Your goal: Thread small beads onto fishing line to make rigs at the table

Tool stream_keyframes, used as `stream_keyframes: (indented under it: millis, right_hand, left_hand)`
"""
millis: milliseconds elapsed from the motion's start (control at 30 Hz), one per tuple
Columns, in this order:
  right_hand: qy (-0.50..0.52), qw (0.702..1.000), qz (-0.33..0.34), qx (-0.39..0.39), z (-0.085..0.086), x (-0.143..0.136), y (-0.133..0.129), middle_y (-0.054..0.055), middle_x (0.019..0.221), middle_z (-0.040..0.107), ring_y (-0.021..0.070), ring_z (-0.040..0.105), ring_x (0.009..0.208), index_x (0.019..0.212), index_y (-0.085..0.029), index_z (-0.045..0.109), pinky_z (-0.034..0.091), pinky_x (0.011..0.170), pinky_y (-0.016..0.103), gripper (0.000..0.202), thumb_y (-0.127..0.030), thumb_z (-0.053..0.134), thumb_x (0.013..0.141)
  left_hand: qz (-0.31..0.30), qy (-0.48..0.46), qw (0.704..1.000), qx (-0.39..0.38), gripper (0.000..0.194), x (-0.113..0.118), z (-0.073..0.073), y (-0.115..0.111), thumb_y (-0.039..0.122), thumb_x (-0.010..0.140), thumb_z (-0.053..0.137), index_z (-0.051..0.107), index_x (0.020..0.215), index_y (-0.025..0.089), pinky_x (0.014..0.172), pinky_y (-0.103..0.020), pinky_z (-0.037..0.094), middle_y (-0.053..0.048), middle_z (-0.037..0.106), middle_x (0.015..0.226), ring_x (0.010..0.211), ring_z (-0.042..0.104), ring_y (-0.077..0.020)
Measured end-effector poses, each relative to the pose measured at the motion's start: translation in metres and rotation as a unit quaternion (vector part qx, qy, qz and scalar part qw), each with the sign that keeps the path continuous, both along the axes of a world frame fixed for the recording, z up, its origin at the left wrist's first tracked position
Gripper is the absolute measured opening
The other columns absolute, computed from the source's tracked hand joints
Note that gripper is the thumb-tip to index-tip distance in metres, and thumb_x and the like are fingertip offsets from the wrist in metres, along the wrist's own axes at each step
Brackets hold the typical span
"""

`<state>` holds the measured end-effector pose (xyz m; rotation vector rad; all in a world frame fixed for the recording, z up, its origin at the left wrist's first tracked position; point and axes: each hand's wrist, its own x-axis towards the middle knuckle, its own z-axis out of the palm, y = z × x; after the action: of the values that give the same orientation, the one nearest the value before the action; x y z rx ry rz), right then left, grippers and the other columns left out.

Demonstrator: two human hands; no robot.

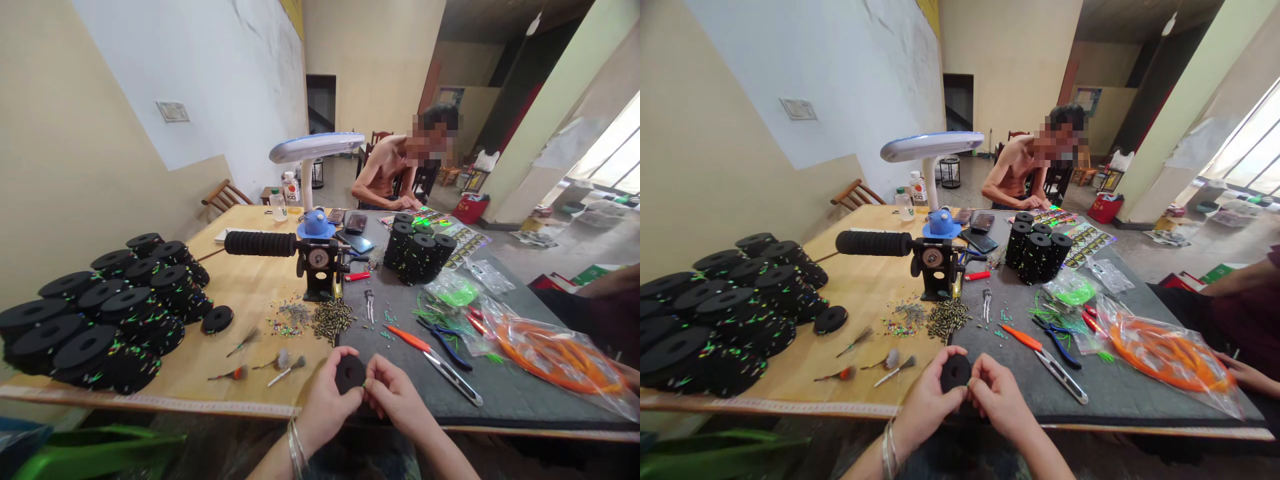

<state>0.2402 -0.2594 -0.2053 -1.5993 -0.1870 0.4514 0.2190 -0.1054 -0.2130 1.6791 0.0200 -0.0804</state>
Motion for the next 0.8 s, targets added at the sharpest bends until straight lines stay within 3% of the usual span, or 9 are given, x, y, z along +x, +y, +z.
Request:
stream_keyframes:
  millis: [233, 400, 800]
  right_hand:
    - [0.003, 1.0, 0.003, 0.018, 0.0008, 0.0012, -0.0009, -0.008, 0.053, 0.051, 0.0067, 0.043, 0.043, 0.071, -0.021, 0.045, 0.033, 0.038, 0.015, 0.015, -0.028, 0.056, 0.077]
    - [0.001, 0.999, 0.013, 0.035, 0.0024, 0.0001, -0.0043, -0.006, 0.056, 0.053, 0.0068, 0.044, 0.044, 0.073, -0.02, 0.047, 0.035, 0.04, 0.016, 0.024, -0.039, 0.06, 0.08]
    - [-0.012, 0.998, 0.027, 0.055, 0.0018, -0.0026, -0.0062, -0.004, 0.062, 0.055, 0.0089, 0.049, 0.051, 0.075, -0.019, 0.049, 0.042, 0.046, 0.019, 0.036, -0.052, 0.063, 0.08]
  left_hand:
    - [0.003, 0.014, 1.0, -0.02, 0.049, 0.0011, 0.0063, -0.0008, 0.008, 0.064, 0.064, 0.054, 0.111, 0.02, 0.069, -0.023, 0.044, 0.0, 0.061, 0.09, 0.077, 0.056, -0.0158]
    - [0.003, 0.027, 0.999, -0.04, 0.05, 0.0007, 0.006, -0.0018, 0.01, 0.064, 0.066, 0.053, 0.111, 0.02, 0.062, -0.022, 0.043, 0.002, 0.059, 0.085, 0.068, 0.053, -0.0133]
    - [0.006, 0.008, 1.0, -0.026, 0.048, -0.0007, -0.0016, 0.0003, 0.017, 0.067, 0.069, 0.055, 0.113, 0.022, 0.066, -0.023, 0.044, 0.002, 0.06, 0.082, 0.071, 0.056, -0.0145]
